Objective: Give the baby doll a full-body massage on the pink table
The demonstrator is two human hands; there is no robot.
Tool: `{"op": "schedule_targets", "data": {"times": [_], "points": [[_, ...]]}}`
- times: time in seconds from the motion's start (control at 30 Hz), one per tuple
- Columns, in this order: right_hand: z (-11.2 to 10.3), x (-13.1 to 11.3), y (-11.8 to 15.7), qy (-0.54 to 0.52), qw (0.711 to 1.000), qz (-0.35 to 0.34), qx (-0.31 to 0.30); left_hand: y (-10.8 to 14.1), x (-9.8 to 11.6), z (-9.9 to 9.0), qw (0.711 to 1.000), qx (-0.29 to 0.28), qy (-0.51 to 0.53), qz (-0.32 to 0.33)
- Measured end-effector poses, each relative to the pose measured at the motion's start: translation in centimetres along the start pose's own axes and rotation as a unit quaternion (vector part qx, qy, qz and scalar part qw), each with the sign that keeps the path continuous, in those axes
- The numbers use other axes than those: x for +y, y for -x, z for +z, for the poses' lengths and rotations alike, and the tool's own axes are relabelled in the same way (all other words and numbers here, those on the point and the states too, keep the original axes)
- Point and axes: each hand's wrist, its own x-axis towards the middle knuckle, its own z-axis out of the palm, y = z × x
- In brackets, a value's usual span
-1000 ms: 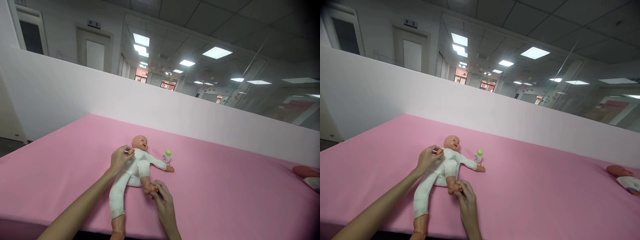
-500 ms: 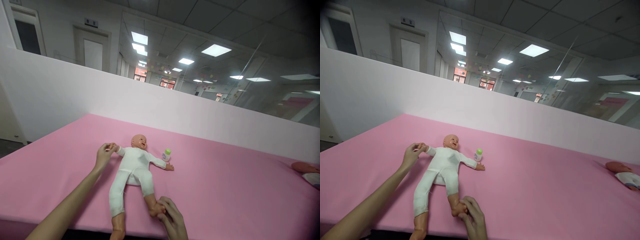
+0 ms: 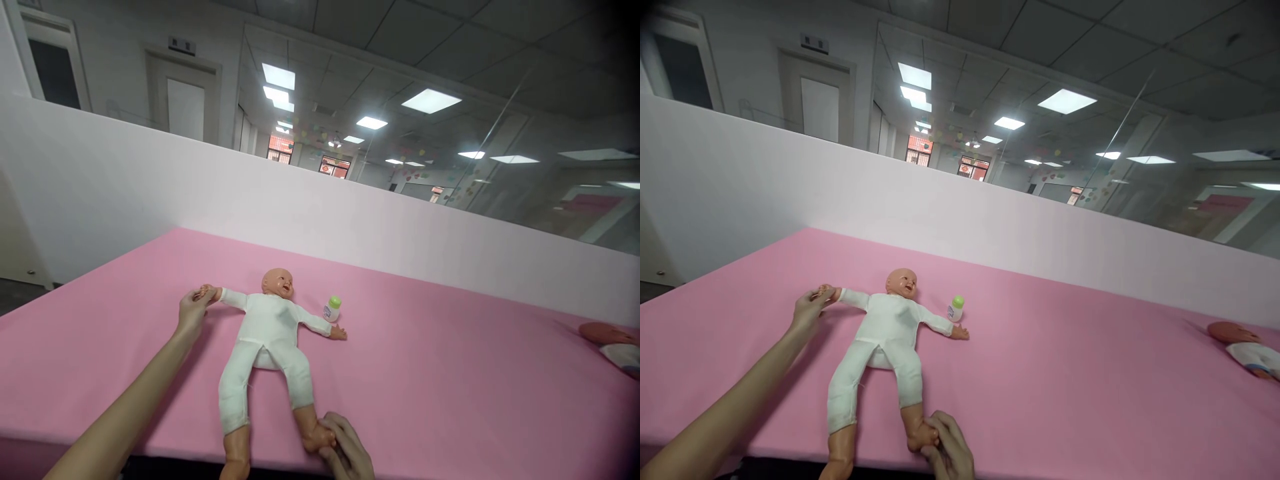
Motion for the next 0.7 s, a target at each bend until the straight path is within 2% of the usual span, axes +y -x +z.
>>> {"op": "schedule_targets", "data": {"times": [0.1,0.17,0.27,0.33,0.4,0.47,0.53,0.7], "points": [[0.1,-2.0,-2.8,-0.004,0.999,-0.008,-0.036,2.2,1.8,2.4,0.988,-0.047,-0.068,0.132],[0.9,-3.3,-4.9,-0.005,0.999,-0.018,-0.045,3.9,2.4,4.2,0.967,-0.11,-0.126,0.19],[3.2,-4.4,-7.4,-0.02,0.999,-0.026,-0.037,6.2,2.2,6.2,0.911,-0.194,-0.258,0.256],[5.0,-4.4,-8.6,-0.032,0.998,-0.027,-0.048,7.2,1.6,7.0,0.872,-0.214,-0.332,0.289],[6.6,-4.1,-9.3,-0.041,0.997,-0.024,-0.057,7.8,1.0,7.2,0.855,-0.214,-0.36,0.306],[7.6,-3.8,-9.6,-0.047,0.997,-0.017,-0.052,7.8,0.6,7.0,0.854,-0.207,-0.359,0.314],[7.7,-4.1,-9.6,-0.052,0.997,-0.014,-0.046,7.5,0.7,6.5,0.861,-0.2,-0.349,0.31],[4.4,-5.8,-7.4,-0.063,0.993,0.013,-0.098,5.2,2.1,4.1,0.912,-0.159,-0.283,0.249]]}}
